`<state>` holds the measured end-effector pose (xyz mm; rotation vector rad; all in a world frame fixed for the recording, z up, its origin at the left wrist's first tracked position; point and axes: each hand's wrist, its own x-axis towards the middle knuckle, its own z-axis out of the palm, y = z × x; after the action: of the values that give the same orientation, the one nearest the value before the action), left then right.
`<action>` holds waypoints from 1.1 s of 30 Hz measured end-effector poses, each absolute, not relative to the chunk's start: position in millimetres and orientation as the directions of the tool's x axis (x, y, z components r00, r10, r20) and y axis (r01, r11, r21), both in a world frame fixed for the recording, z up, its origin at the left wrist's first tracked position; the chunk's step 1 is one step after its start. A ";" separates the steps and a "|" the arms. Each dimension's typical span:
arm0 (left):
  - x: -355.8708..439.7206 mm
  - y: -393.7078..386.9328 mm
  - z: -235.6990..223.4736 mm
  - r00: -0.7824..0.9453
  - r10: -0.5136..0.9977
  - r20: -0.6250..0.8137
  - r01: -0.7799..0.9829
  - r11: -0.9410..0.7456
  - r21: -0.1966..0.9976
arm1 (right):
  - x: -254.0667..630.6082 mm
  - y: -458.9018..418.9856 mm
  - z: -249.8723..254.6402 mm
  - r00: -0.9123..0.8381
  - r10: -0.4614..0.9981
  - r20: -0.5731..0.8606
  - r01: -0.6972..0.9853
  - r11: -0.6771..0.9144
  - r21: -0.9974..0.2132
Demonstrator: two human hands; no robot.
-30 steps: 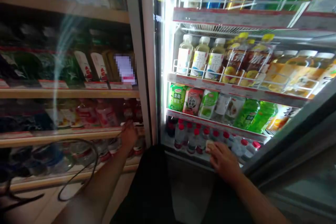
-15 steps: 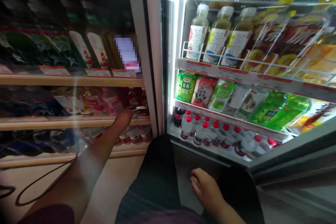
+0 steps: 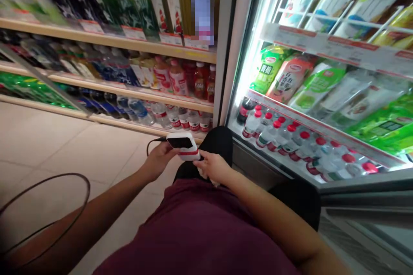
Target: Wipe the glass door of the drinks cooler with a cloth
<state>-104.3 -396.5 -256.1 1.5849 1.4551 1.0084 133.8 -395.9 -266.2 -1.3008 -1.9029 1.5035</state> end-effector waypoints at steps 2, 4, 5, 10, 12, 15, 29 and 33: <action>-99.6 -414.1 -254.4 0.047 0.998 0.033 0.290 -0.045 0.956 | 130.3 -406.3 -265.8 -0.496 0.845 -0.199 0.453 0.056 -0.890; -94.8 -423.7 -253.2 0.058 0.998 0.012 0.167 -0.022 0.986 | 128.9 -414.8 -262.0 -0.478 0.862 -0.169 0.504 0.111 -0.856; -93.3 -427.1 -252.8 0.058 0.998 0.003 0.113 -0.009 0.994 | 128.8 -418.1 -258.6 -0.470 0.866 -0.169 0.538 0.129 -0.833; -103.7 -454.9 -244.5 0.125 0.980 -0.156 0.243 0.123 0.962 | 133.6 -426.7 -234.4 -0.476 0.865 -0.159 0.765 0.318 -0.560; -111.1 -474.6 -234.0 0.207 0.953 -0.221 0.541 0.077 0.838 | 134.7 -428.5 -226.7 -0.544 0.833 -0.105 0.805 0.482 -0.345; -111.3 -496.3 -212.4 0.320 0.942 -0.106 0.770 -0.193 0.609 | 128.1 -432.6 -221.0 -0.659 0.748 -0.073 0.749 0.645 -0.151; -151.8 -487.0 -285.4 0.426 0.722 -0.545 0.518 0.300 0.801 | 103.3 -457.7 -224.9 -0.667 0.702 -0.249 0.743 0.651 -0.154; -167.9 -502.5 -314.3 0.258 0.693 -0.673 0.554 0.465 0.691 | 117.3 -455.5 -226.1 -0.596 0.691 -0.409 0.800 0.556 -0.226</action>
<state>-167.9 -502.5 -314.3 1.1901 1.4033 0.1340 117.3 -455.5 -226.1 -1.4763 -3.0068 0.6817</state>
